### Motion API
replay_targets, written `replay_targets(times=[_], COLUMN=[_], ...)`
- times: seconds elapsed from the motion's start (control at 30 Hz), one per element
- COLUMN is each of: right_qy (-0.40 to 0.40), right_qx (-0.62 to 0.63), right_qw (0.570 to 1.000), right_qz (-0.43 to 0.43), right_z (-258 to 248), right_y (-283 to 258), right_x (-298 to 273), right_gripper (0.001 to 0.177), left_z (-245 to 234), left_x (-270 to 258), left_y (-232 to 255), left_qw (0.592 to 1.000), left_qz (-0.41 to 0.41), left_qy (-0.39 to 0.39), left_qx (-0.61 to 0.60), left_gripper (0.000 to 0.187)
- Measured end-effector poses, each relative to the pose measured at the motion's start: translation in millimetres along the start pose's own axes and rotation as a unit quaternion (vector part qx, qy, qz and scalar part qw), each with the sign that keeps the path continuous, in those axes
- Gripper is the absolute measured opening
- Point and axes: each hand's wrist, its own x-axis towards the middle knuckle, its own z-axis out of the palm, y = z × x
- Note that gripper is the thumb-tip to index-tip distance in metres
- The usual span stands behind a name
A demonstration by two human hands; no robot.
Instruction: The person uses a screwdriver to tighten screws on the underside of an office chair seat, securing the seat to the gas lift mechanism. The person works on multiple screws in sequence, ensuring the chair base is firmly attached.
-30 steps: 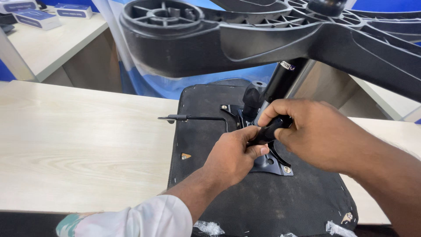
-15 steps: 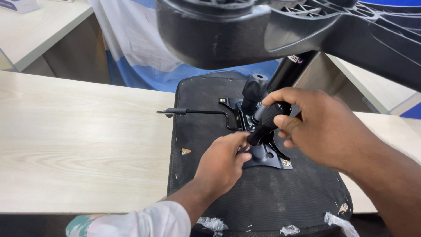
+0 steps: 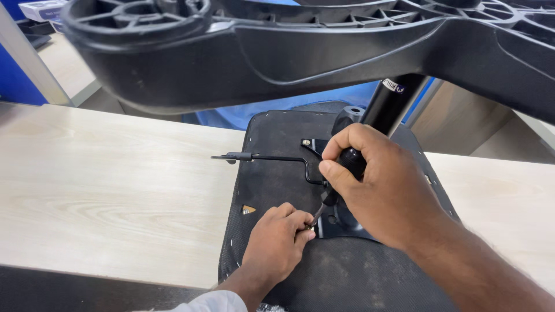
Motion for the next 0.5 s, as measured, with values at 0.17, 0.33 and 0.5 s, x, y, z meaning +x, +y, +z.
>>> replay_targets(times=[0.17, 0.33, 0.5], right_qy=[0.033, 0.046, 0.058], right_qx=[0.105, 0.148, 0.149], right_qw=[0.991, 0.988, 0.987], right_qz=[-0.073, -0.015, -0.022], right_z=[7, 8, 8], right_y=[12, 22, 17], right_x=[10, 13, 15], right_gripper=[0.015, 0.019, 0.019], left_z=[-1, -4, -7], left_x=[1, 4, 6], left_y=[-2, 4, 3], left_qw=[1.000, 1.000, 1.000], left_qz=[0.014, -0.018, 0.002], left_qy=[0.009, -0.023, -0.016], left_qx=[0.001, 0.009, 0.007], left_gripper=[0.018, 0.017, 0.017])
